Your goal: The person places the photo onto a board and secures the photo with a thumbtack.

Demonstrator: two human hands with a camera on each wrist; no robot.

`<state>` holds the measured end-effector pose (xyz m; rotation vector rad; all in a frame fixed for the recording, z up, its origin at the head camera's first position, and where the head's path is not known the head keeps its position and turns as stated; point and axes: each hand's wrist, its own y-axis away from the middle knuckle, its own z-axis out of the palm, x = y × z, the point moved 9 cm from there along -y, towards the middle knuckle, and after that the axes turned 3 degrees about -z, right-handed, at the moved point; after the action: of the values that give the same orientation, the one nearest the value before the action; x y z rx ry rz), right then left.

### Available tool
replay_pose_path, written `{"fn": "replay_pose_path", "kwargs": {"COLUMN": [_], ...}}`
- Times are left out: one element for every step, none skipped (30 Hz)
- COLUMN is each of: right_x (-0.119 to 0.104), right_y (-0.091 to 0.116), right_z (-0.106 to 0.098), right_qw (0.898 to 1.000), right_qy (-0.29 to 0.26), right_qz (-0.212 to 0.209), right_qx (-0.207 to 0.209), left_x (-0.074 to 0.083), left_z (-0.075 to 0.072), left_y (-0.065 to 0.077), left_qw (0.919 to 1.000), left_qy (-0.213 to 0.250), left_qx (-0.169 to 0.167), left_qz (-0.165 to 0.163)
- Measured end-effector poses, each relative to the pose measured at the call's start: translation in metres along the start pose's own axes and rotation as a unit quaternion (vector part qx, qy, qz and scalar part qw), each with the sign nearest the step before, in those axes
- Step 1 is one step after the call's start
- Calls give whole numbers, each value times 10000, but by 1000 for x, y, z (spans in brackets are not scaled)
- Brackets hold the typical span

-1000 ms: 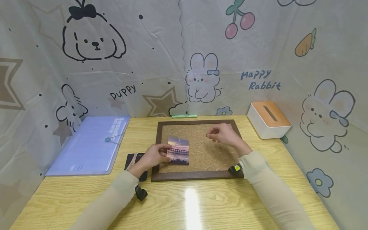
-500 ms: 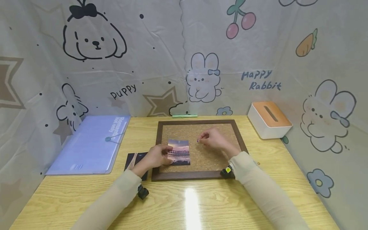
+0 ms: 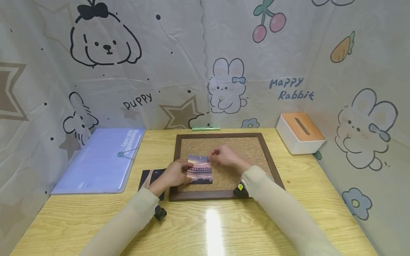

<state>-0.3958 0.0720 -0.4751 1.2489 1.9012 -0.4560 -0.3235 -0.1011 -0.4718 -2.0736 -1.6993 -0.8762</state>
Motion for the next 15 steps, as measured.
{"fn": "replay_pose_path", "kwargs": {"right_x": [-1,-1,-2,-3,-4,-4,-5,-6,-6,-7,-7,-8,-8,-7,-7], "right_y": [-2,-4,-6,-8,-10,-11,-13,-14,-16,-17,-19,-20,-21,-23,-24], "right_z": [2,4,6,7,9,11,12,13,14,15,16,17,18,19,19], "right_qw": [10000,10000,9999,9999,9999,9998,9997,9996,9996,9996,9996,9996,9995,9995,9995], "right_qy": [6,60,93,127,140,175,210,247,244,252,233,231,239,256,254], "right_qz": [13,16,18,37,54,61,66,61,67,66,68,63,72,80,102], "right_qx": [-19,-36,-50,-64,-84,-101,-113,-117,-125,-137,-158,-169,-173,-175,-178], "left_x": [0,1,1,2,2,1,1,1,1,1,1,1,1,1,1], "left_z": [0,0,0,0,0,0,0,0,0,0,0,0,0,0,0], "left_y": [0,0,0,0,0,0,0,0,0,0,0,0,0,-1,-1], "left_qw": [10000,10000,10000,9999,9999,9999,9999,9999,9999,9999,9999,9999,9999,9999,9999], "left_qy": [-39,-59,-85,-100,-115,-125,-129,-128,-135,-128,-132,-128,-124,-132,-140], "left_qx": [4,-3,-8,-13,-11,-14,-14,-20,-20,-21,-20,-23,-21,-20,-10], "left_qz": [14,27,34,33,32,25,27,31,36,46,56,65,73,74,75]}}
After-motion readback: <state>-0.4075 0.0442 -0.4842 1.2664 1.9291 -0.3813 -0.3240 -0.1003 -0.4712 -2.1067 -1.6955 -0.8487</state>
